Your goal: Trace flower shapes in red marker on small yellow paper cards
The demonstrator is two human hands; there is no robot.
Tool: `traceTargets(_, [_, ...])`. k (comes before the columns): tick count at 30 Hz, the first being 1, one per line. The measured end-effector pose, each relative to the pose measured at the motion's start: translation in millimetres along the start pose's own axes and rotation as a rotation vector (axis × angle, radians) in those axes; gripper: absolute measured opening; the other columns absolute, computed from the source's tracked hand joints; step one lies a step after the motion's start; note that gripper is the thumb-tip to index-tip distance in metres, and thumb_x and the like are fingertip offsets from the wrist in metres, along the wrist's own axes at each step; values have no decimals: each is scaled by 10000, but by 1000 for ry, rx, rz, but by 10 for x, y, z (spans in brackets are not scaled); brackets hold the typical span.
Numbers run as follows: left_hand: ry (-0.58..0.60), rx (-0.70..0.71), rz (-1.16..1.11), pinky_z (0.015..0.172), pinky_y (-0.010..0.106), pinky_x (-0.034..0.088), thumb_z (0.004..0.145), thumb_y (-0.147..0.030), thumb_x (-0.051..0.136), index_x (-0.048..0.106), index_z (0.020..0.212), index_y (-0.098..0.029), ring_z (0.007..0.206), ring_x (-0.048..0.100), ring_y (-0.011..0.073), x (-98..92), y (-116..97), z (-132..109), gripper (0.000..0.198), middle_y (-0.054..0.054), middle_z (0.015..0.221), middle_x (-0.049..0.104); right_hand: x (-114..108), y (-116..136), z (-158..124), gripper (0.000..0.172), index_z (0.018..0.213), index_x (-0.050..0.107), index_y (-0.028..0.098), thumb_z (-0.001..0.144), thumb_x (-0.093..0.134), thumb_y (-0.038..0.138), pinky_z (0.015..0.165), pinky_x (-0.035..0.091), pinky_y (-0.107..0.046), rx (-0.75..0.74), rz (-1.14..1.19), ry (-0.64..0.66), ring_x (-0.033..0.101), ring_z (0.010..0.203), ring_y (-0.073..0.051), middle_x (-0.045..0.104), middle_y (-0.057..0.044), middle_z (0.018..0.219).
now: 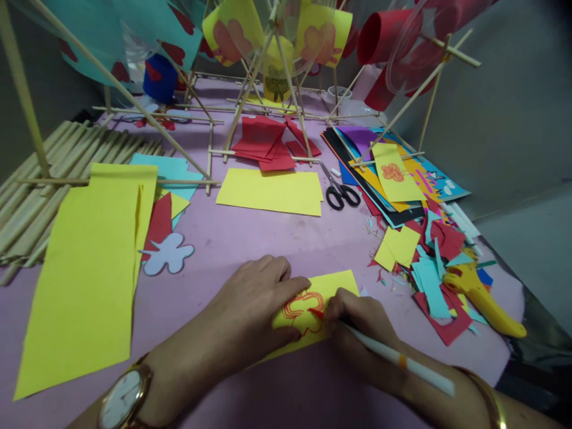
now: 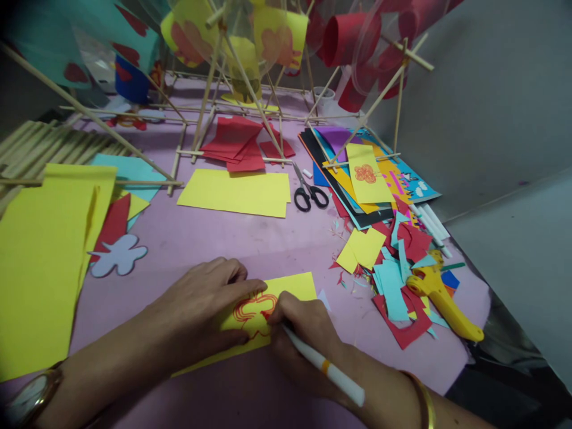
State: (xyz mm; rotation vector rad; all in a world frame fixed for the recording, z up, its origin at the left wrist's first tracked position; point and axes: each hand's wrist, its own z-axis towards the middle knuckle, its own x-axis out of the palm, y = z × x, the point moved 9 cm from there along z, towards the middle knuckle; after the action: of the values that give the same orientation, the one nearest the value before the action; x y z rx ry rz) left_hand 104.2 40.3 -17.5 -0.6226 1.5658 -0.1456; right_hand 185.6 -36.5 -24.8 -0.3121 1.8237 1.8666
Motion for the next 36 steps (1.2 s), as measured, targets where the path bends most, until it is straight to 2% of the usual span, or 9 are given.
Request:
traceTargets(4, [-34,6,18,683,325,316,697,-358,742,549,1121,-308,853,478,218,19,16,-6,469,16,963,516,-72,-128,-11,98,682,431,229,743,437,153,410,245,-207,146,203,-84,298,432,-98,346,86,500])
traceTargets(8, [-81,26,38,664,320,303,671,-371,763,547,1102,-307,834,471,216,45,9,-20,486,12,946,507,-52,-122,22,83,657,431,229,728,436,186,393,228,-206,229,250,-72,284,431,-98,348,84,495])
traceTargets(12, [-77,21,34,665,319,301,673,-365,763,551,1096,-308,836,468,216,32,2,-21,477,10,939,507,-10,6,46,100,693,434,229,747,410,148,396,230,-206,99,154,-28,286,398,-92,334,98,475])
traceTargets(17, [-11,11,-3,689,320,306,705,-369,734,553,1106,-304,872,469,217,33,6,-6,444,16,969,509,73,49,27,122,717,435,224,746,416,107,409,280,-185,-33,-35,1,348,398,-82,407,84,503])
traceTargets(22, [-64,14,3,664,319,276,677,-346,744,553,1060,-315,837,449,208,51,22,-12,429,-4,933,491,92,76,55,129,675,441,219,780,402,156,409,330,-185,-39,-156,-10,447,403,-99,491,46,493])
traceTargets(28, [-69,15,1,650,316,260,696,-345,718,555,1019,-308,822,436,206,51,16,-13,363,-8,910,480,85,72,58,120,691,444,219,786,399,162,401,334,-180,-30,-184,-11,468,398,-101,524,36,492])
traceTargets(36, [-81,19,-3,649,315,255,685,-307,717,547,1013,-308,817,430,198,48,10,-22,369,-17,903,475,114,22,74,118,694,422,226,744,401,121,415,318,-173,-6,-221,36,442,398,-89,480,65,495])
